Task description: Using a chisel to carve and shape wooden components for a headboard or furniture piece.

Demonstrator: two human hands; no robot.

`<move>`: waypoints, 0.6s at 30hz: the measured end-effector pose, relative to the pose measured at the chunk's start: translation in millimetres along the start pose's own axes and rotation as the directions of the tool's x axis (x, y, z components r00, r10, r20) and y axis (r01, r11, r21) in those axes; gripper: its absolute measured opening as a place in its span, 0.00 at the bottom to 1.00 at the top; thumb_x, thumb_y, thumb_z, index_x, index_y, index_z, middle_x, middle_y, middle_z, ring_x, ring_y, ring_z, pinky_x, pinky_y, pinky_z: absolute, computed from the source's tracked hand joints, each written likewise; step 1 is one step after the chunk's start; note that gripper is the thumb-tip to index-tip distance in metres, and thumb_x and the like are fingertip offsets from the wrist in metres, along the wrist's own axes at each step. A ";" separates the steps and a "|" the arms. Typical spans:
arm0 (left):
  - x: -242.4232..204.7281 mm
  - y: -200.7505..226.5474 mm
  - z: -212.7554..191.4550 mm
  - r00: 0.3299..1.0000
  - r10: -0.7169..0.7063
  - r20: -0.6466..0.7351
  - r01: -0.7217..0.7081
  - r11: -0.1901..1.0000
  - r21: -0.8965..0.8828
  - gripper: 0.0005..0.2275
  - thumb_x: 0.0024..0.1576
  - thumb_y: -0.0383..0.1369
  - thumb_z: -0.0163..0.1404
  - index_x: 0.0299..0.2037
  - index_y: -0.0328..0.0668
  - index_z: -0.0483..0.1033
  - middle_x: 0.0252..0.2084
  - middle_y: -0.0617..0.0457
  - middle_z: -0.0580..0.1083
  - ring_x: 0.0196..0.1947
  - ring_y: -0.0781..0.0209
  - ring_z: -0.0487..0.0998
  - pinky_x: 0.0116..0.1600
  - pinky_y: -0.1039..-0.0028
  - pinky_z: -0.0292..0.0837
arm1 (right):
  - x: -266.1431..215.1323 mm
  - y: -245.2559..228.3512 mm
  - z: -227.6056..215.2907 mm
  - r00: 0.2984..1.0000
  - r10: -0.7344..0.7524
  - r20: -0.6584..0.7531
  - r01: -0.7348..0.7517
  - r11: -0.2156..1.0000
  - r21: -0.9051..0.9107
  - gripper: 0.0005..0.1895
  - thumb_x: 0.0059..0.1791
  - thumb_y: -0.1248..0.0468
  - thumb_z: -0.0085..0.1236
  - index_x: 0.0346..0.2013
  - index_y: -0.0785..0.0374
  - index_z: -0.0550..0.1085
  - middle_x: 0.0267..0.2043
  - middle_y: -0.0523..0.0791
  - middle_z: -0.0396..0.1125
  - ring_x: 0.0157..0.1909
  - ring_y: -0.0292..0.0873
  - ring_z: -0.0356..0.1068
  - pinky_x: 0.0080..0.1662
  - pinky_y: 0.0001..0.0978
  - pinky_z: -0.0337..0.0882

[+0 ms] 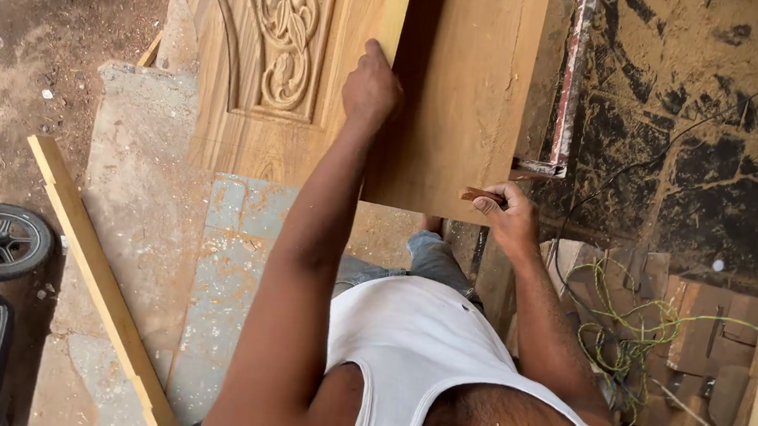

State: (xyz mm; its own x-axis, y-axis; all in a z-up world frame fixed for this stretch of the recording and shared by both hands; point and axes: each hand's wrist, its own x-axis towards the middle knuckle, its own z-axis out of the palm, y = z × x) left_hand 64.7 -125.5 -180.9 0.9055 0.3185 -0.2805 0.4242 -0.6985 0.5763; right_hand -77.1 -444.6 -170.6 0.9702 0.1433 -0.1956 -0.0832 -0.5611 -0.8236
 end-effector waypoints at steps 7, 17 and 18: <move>-168.9 -30.3 29.5 0.990 0.019 -0.138 -0.009 0.997 0.077 0.28 0.54 0.35 0.56 0.61 0.32 0.56 0.44 0.28 0.75 0.30 0.28 0.78 0.35 0.43 0.73 | 103.1 24.0 -90.6 0.987 -0.043 0.157 0.042 0.999 0.010 0.15 0.50 0.58 0.67 0.43 0.65 0.76 0.37 0.41 0.73 0.40 0.34 0.71 0.43 0.29 0.71; -195.7 -4.6 20.1 0.996 -0.052 -0.071 0.054 0.998 0.024 0.28 0.57 0.39 0.58 0.63 0.34 0.60 0.41 0.34 0.77 0.36 0.34 0.80 0.37 0.50 0.75 | 206.5 -73.2 -39.2 0.979 0.057 0.194 -0.049 0.998 -0.048 0.10 0.52 0.63 0.64 0.44 0.64 0.75 0.42 0.43 0.74 0.41 0.35 0.73 0.42 0.29 0.75; -166.2 1.7 20.2 0.997 -0.037 -0.062 0.037 0.999 -0.003 0.31 0.56 0.39 0.59 0.65 0.34 0.58 0.46 0.33 0.76 0.40 0.34 0.79 0.42 0.49 0.74 | 218.9 -79.2 -22.6 0.985 -0.036 0.170 0.042 0.999 -0.034 0.09 0.52 0.63 0.65 0.42 0.64 0.75 0.40 0.43 0.74 0.40 0.36 0.73 0.41 0.30 0.75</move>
State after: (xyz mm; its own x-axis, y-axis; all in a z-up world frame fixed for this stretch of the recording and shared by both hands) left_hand -85.3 -192.6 -148.8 0.8882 0.3833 -0.2533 0.4573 -0.6841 0.5683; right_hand 147.0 -387.2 -136.2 0.9198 0.2997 -0.2532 -0.0343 -0.5815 -0.8128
